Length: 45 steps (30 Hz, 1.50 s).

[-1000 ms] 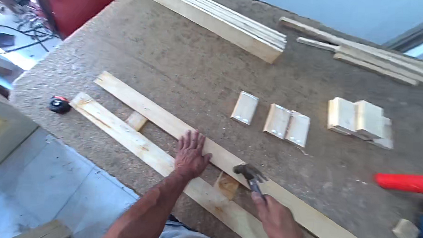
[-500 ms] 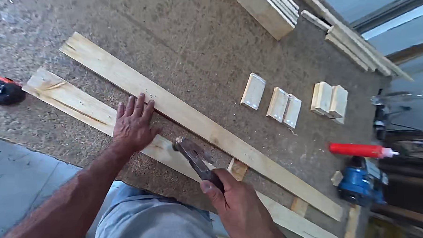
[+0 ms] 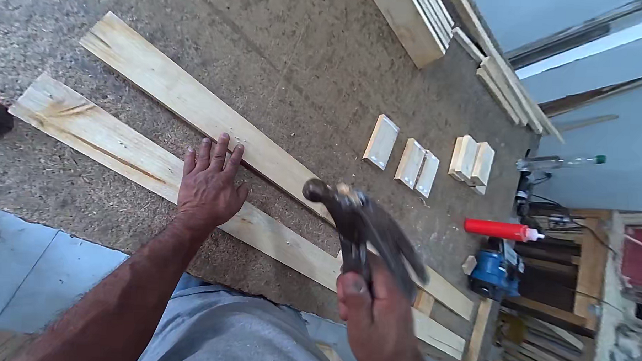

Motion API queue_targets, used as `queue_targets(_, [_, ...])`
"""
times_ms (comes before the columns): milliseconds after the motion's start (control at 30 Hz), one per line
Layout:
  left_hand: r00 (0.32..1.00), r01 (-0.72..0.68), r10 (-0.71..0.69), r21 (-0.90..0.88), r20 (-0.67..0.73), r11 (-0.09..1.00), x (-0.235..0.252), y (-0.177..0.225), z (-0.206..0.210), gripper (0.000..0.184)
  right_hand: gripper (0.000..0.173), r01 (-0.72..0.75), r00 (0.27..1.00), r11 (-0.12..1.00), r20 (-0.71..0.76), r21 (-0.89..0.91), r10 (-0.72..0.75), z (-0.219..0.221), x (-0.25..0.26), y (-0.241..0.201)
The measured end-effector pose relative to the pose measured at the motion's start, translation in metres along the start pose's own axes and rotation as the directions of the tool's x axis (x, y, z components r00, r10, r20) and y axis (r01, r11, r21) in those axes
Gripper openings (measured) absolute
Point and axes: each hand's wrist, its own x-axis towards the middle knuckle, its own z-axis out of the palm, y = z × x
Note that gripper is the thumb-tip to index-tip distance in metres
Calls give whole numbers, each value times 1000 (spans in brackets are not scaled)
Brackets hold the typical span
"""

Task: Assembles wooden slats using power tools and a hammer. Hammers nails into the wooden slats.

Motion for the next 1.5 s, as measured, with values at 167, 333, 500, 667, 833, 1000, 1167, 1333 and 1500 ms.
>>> queue_targets(167, [1000, -6, 6, 20, -7, 1000, 2, 0, 2, 77, 66, -410, 782, 867, 379, -284, 494, 39, -38, 72])
queue_targets(333, [1000, 6, -6, 52, -10, 999, 3, 1, 1, 78, 67, -40, 989, 990, -137, 136, 59, 37, -49, 61])
queue_targets(500, [1000, 20, -19, 87, -6, 996, 3, 1, 1, 79, 63, -397, 870, 913, 281, -90, 406, 75, -49, 89])
queue_targets(667, [999, 30, -28, 104, -14, 994, 3, 0, 4, 78, 70, -82, 986, 992, -141, 91, 94, 79, -70, 90])
queue_targets(833, [999, -9, 11, 84, -30, 996, 1, 0, 5, 79, 67, -468, 855, 882, 225, -52, 466, 89, -61, 94])
queue_targets(1000, [996, -30, 36, -77, 83, 997, 5, -11, -12, 75, 66, -380, 925, 924, 17, -31, 381, 101, -77, 76])
queue_targets(1167, [952, -272, 295, -214, 86, 938, 24, -86, -67, 47, 58, -637, 729, 771, 333, 8, 598, 80, -23, 1])
queue_targets(1333, [939, -341, 344, -81, 27, 937, 29, -166, -66, 63, 55, -357, 897, 926, 319, 120, 305, 57, 69, -123])
queue_targets(1500, [937, -334, 338, -54, 85, 941, 29, -171, -62, 65, 52, -392, 855, 913, 319, -117, 408, 76, 80, -143])
